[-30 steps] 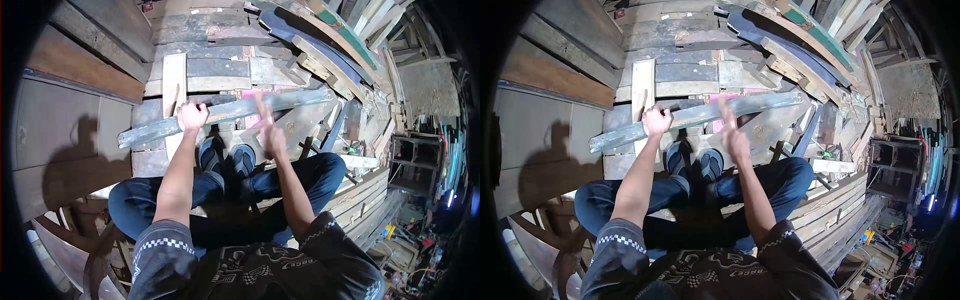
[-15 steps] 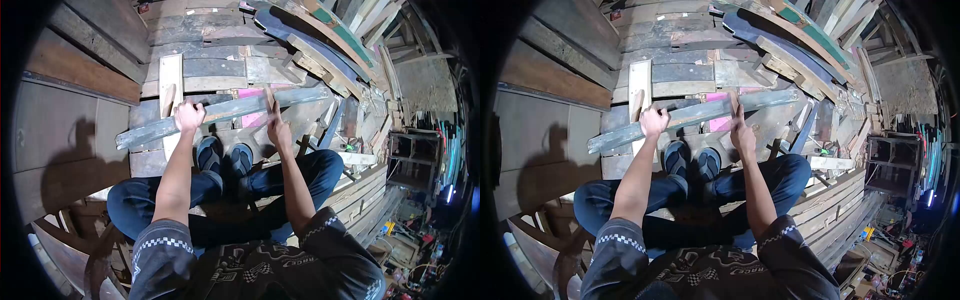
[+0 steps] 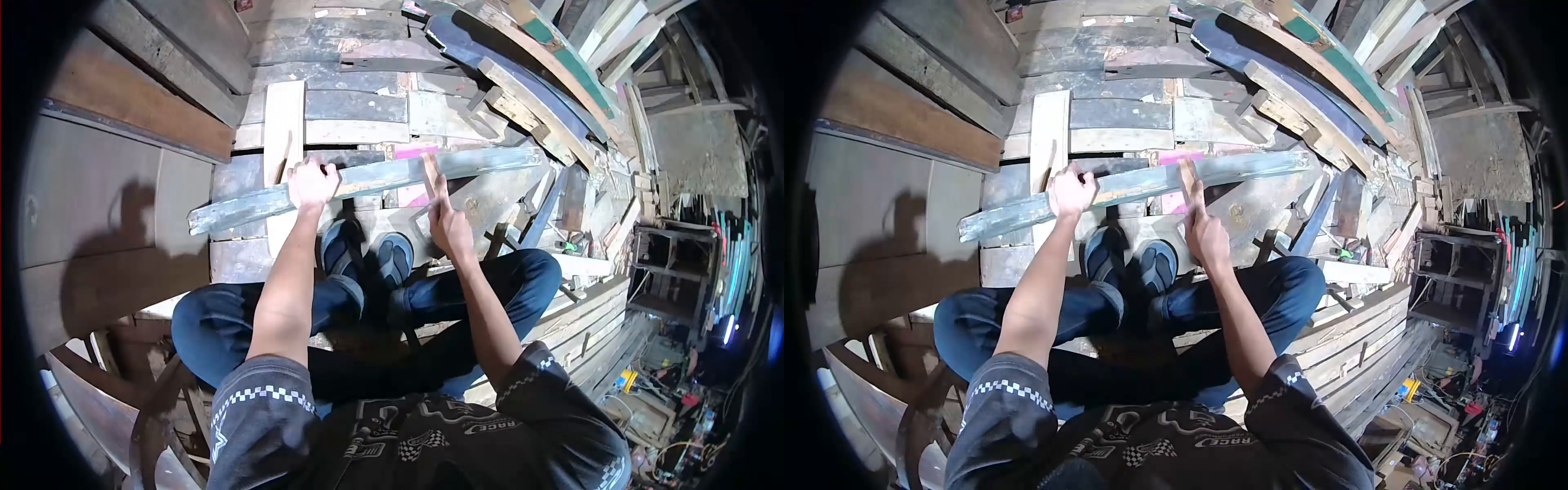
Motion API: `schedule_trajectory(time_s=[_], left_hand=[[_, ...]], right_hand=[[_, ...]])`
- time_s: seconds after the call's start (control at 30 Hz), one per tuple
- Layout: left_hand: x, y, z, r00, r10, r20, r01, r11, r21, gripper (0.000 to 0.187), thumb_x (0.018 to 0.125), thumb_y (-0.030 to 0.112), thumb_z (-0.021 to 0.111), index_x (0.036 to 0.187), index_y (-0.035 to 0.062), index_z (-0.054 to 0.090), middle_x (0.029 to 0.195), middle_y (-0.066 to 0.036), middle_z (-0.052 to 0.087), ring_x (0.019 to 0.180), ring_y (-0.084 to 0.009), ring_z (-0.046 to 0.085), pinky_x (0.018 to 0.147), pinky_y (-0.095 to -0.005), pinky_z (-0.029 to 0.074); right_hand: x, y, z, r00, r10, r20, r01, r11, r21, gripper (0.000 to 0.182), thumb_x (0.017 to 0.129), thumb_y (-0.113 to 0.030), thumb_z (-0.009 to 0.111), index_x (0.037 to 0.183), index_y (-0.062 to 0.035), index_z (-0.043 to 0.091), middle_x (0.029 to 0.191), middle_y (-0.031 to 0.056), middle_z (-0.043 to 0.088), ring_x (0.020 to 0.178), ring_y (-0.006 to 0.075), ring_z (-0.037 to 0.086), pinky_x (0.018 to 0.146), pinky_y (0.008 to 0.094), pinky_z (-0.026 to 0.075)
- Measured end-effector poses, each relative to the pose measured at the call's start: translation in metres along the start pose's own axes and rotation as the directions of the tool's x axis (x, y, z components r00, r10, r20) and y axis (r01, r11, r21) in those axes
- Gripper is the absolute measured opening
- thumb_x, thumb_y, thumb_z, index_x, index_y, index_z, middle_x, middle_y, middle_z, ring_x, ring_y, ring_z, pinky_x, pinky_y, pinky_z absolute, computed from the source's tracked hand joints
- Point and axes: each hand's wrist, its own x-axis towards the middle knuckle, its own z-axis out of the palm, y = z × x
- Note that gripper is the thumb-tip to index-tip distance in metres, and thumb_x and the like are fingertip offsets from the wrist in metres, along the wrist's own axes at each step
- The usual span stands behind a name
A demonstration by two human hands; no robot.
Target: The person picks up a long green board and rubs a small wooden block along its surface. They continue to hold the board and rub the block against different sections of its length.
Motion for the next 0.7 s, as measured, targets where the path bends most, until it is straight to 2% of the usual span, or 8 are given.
schedule_trajectory(time_s=[0.17,0.3,0.4,0.47,0.5,0.53,0.6,0.7], left_hand=[[0.001,0.001,0.000,0.999,-0.030,0.033,0.029,0.999,0.013,0.027,0.076,0.029,0.055,0.081,0.0054,0.066,0.083,-0.020,0.069,0.085,-0.0353,0.066,0.087,-0.0450,0.048],[-0.001,0.003,-0.003,0.999,-0.019,0.034,0.019,1.000,0.007,0.028,0.077,0.031,0.056,0.081,0.0057,0.066,0.083,-0.018,0.069,0.084,-0.0353,0.066,0.087,-0.0452,0.047],[-0.002,0.002,-0.002,0.999,-0.024,0.023,0.024,1.000,-0.005,0.027,0.077,0.031,0.056,0.082,0.0066,0.067,0.083,-0.017,0.069,0.083,-0.0350,0.066,0.088,-0.0446,0.046],[0.001,0.001,-0.001,0.996,-0.051,0.072,0.051,0.999,0.000,0.027,0.077,0.031,0.057,0.083,0.0069,0.067,0.083,-0.017,0.069,0.082,-0.0349,0.065,0.089,-0.0440,0.046],[0.000,0.001,-0.001,0.999,-0.028,0.022,0.028,1.000,-0.010,0.027,0.077,0.030,0.057,0.084,0.0069,0.067,0.083,-0.017,0.069,0.084,-0.0348,0.066,0.089,-0.0440,0.046],[0.002,0.001,-0.002,0.992,-0.071,0.103,0.071,0.997,0.002,0.027,0.076,0.030,0.057,0.086,0.0077,0.068,0.084,-0.017,0.069,0.086,-0.0343,0.066,0.089,-0.0443,0.046],[0.000,0.002,-0.002,0.997,-0.046,0.068,0.045,0.999,0.019,0.027,0.076,0.030,0.058,0.087,0.0087,0.069,0.087,-0.018,0.070,0.089,-0.0338,0.066,0.089,-0.0447,0.047],[0.002,0.001,-0.001,0.994,-0.038,0.099,0.035,0.999,0.036,0.027,0.079,0.030,0.055,0.088,0.0086,0.069,0.090,-0.019,0.069,0.091,-0.0341,0.066,0.089,-0.0452,0.047]], right_hand=[[-0.005,-0.003,0.010,0.996,0.064,0.057,-0.061,0.997,-0.042,0.077,0.094,-0.027,0.054,0.155,-0.0183,0.008,0.064,0.0296,0.061,0.061,0.0484,0.062,0.057,0.0583,0.050],[-0.006,-0.007,0.005,0.990,0.102,0.094,-0.096,0.993,-0.061,0.082,0.092,-0.029,0.055,0.155,-0.0188,0.005,0.068,0.0303,0.063,0.068,0.0489,0.064,0.067,0.0573,0.053],[-0.006,0.000,0.011,0.997,0.033,0.064,-0.038,0.996,0.086,0.082,0.091,-0.027,0.055,0.155,-0.0177,0.004,0.071,0.0313,0.063,0.069,0.0497,0.064,0.069,0.0577,0.052],[-0.006,-0.003,0.013,0.994,0.071,0.086,-0.075,0.996,0.045,0.083,0.091,-0.024,0.055,0.155,-0.0169,0.003,0.072,0.0332,0.062,0.071,0.0514,0.063,0.071,0.0590,0.050],[-0.005,-0.004,0.016,0.991,0.083,0.101,-0.091,0.993,0.077,0.082,0.091,-0.025,0.054,0.155,-0.0171,0.003,0.072,0.0339,0.062,0.071,0.0518,0.063,0.070,0.0594,0.050],[-0.004,-0.003,0.018,0.988,0.095,0.118,-0.108,0.988,0.108,0.082,0.092,-0.026,0.053,0.155,-0.0172,0.002,0.072,0.0345,0.061,0.072,0.0521,0.062,0.070,0.0598,0.049],[-0.004,-0.003,0.020,0.989,0.100,0.108,-0.113,0.987,0.116,0.081,0.092,-0.026,0.052,0.155,-0.0173,0.002,0.071,0.0350,0.061,0.071,0.0524,0.062,0.069,0.0602,0.048],[-0.004,-0.005,0.018,0.994,0.080,0.080,-0.091,0.986,0.140,0.080,0.092,-0.025,0.050,0.155,-0.0171,0.002,0.070,0.0351,0.060,0.069,0.0525,0.062,0.068,0.0608,0.047]])
